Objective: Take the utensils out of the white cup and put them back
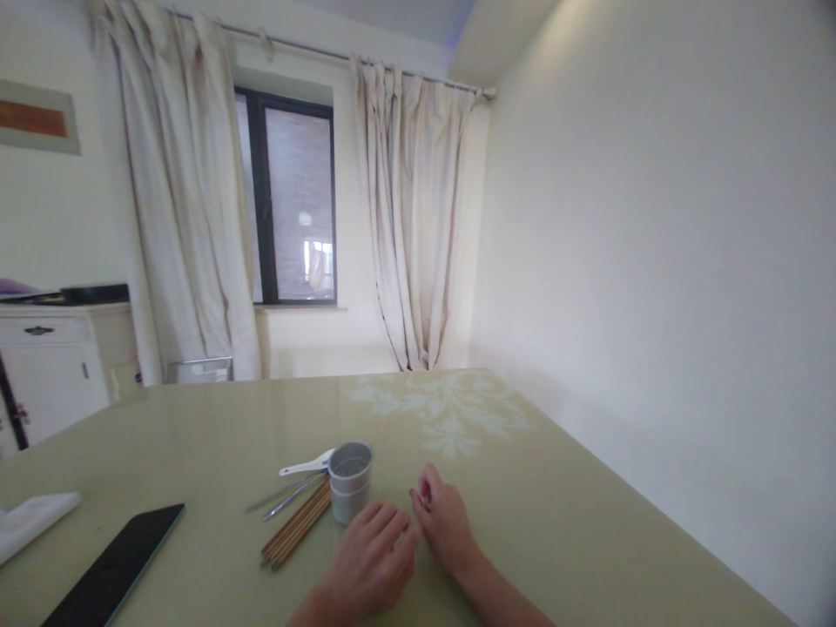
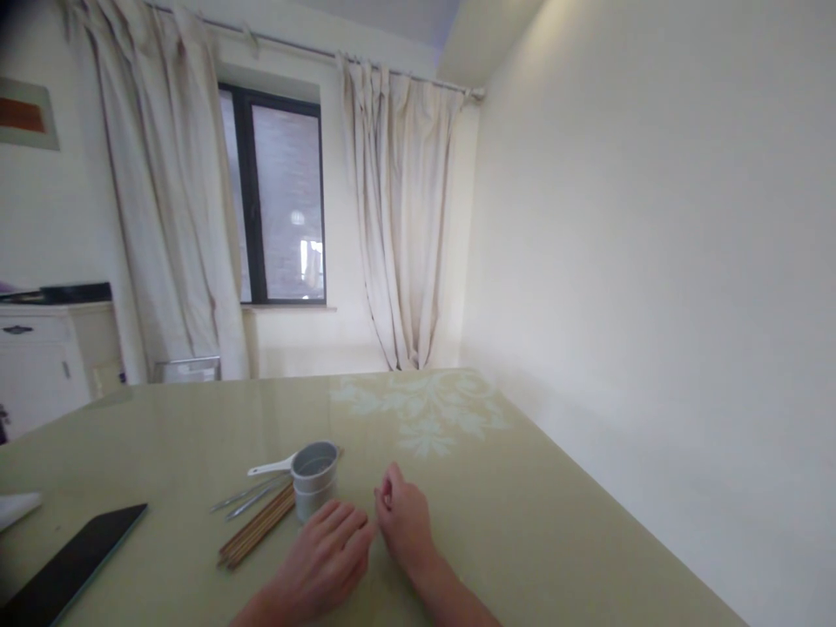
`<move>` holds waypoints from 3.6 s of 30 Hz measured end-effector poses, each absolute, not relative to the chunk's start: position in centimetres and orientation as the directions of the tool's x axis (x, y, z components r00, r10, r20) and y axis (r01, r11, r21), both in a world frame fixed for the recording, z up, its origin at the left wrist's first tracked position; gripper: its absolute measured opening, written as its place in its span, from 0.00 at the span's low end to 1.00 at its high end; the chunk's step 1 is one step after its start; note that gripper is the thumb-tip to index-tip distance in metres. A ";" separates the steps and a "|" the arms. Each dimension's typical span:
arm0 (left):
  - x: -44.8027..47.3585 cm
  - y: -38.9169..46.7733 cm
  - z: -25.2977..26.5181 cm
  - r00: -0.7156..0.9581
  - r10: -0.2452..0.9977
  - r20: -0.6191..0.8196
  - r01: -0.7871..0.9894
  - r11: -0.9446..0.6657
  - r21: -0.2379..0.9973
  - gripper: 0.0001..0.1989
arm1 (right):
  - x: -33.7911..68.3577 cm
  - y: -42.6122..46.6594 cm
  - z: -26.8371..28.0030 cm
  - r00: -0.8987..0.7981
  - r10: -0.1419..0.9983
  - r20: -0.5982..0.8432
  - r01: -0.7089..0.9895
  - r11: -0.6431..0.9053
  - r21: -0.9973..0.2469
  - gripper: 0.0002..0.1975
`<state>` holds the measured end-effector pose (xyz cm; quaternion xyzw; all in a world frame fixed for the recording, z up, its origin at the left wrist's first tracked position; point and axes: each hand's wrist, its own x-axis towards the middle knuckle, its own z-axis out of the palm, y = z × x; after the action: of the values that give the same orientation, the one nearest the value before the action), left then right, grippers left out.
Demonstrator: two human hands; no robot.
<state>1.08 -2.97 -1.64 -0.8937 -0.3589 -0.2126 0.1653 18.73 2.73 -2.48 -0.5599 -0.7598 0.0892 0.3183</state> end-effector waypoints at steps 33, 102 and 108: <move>1.5 -3.5 3.4 -0.005 0.998 0.062 0.998 0.002 0.056 0.22 | 16.9 3.7 -1.5 -0.178 0.909 0.377 0.739 0.376 -0.559 0.07; -3.8 -1.2 2.1 -0.051 0.909 0.414 0.574 -0.312 0.757 0.26 | 18.6 4.2 0.8 0.074 0.994 0.078 -0.125 0.087 -0.988 0.35; -6.7 -0.1 1.7 -0.060 0.956 0.288 0.991 0.023 0.129 0.12 | 18.7 3.9 1.1 -0.031 0.999 0.011 -0.066 0.009 -0.998 0.39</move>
<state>-6.74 -0.12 1.71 -0.6829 -0.7128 -0.1480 0.0601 18.73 3.87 1.08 -0.4729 -0.4933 0.5216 0.5108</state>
